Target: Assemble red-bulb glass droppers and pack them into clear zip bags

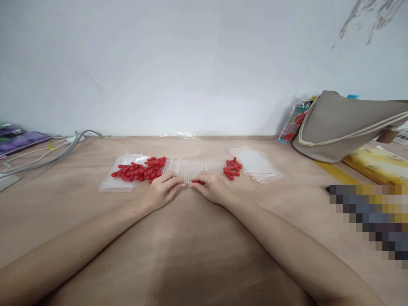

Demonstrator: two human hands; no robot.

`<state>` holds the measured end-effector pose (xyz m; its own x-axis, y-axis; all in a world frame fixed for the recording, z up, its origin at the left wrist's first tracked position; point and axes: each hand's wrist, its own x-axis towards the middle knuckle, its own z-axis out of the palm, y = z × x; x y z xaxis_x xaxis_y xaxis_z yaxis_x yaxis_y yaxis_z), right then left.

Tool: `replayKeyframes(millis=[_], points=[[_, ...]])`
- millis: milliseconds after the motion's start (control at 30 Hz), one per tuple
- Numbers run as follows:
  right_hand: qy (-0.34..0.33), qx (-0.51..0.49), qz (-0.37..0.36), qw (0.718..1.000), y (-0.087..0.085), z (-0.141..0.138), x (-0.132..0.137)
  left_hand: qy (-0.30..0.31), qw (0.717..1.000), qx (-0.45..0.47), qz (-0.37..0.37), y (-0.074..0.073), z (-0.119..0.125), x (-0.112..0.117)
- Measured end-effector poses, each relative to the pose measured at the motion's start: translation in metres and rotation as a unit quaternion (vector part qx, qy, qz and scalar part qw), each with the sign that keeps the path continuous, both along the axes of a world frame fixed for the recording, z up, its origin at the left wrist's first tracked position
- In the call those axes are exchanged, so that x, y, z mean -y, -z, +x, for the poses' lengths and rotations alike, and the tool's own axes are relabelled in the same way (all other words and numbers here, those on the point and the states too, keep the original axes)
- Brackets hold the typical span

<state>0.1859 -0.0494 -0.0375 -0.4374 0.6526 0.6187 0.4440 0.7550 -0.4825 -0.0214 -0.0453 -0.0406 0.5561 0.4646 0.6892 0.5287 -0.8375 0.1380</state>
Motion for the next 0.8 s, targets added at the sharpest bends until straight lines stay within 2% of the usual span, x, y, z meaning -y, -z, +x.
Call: replayKeyframes(millis=[167,467,633,800], points=[[-0.028,0.021,-0.055,0.998,0.0,0.001,0.001,-0.001,0.999,-0.008,-0.041,-0.003,-0.001,0.001],[-0.079,0.047,-0.109,0.99,-0.005,0.008,0.0,0.014,0.998,0.016,-0.058,-0.003,-0.003,0.002],[-0.029,0.007,-0.11,0.994,-0.003,0.011,0.0,0.003,0.997,0.021,-0.069,-0.005,-0.004,0.001],[0.009,0.021,-0.041,0.999,0.0,0.015,-0.004,-0.019,0.999,0.003,-0.051,-0.01,-0.004,-0.001]])
